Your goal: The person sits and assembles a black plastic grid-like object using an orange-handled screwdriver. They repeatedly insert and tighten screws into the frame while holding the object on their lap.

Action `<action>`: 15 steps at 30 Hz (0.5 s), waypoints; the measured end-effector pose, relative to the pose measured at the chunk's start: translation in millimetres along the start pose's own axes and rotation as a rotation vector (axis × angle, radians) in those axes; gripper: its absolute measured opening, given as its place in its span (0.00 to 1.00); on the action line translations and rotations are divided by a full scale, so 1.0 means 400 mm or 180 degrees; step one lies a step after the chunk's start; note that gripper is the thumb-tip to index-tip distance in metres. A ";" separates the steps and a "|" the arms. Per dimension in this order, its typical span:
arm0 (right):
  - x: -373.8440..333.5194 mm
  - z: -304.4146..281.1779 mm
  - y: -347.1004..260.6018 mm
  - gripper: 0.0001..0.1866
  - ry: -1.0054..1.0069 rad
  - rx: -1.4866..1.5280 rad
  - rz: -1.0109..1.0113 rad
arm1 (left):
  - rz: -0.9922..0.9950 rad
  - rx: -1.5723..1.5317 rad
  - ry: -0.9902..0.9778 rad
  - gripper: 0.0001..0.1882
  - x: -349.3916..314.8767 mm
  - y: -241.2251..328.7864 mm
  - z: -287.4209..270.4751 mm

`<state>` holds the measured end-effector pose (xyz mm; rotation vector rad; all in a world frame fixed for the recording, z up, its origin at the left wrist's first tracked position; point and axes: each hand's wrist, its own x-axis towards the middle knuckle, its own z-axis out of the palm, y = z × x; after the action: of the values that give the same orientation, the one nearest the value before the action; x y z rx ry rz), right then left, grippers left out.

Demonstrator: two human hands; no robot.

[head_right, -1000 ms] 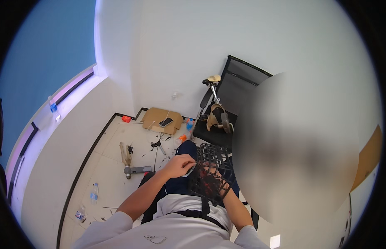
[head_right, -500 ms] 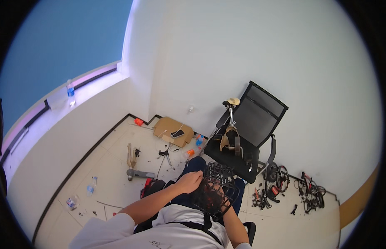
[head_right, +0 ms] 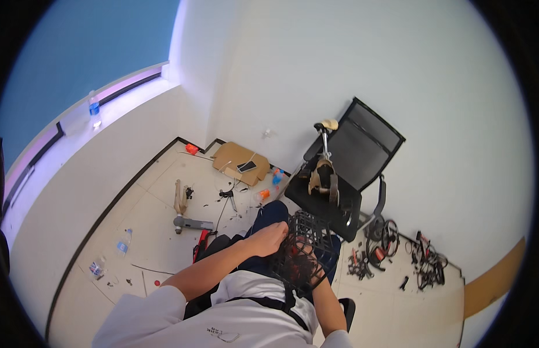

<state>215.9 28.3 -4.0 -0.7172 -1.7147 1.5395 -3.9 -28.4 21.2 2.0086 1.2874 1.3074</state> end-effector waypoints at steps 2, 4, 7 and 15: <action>0.002 0.015 0.005 0.10 0.0013 0.0279 0.0033 | -0.0251 -0.0229 -0.0098 0.06 -0.002 -0.008 -0.011; -0.007 0.025 0.016 0.11 0.0025 0.0351 0.0042 | -0.0234 -0.0076 0.0018 0.06 -0.011 -0.018 -0.011; -0.002 0.021 0.031 0.13 0.0161 0.0189 0.0118 | -0.0203 0.0104 -0.0058 0.08 -0.011 -0.010 -0.021; -0.163 -0.048 0.111 0.20 0.0585 0.2793 0.1526 | -0.0257 0.0187 -0.0142 0.06 -0.006 0.047 -0.033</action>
<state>267.6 -5.9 -56.3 -0.7716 -0.6076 2.2202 -6.9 -41.4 40.1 1.9916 1.3860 1.1944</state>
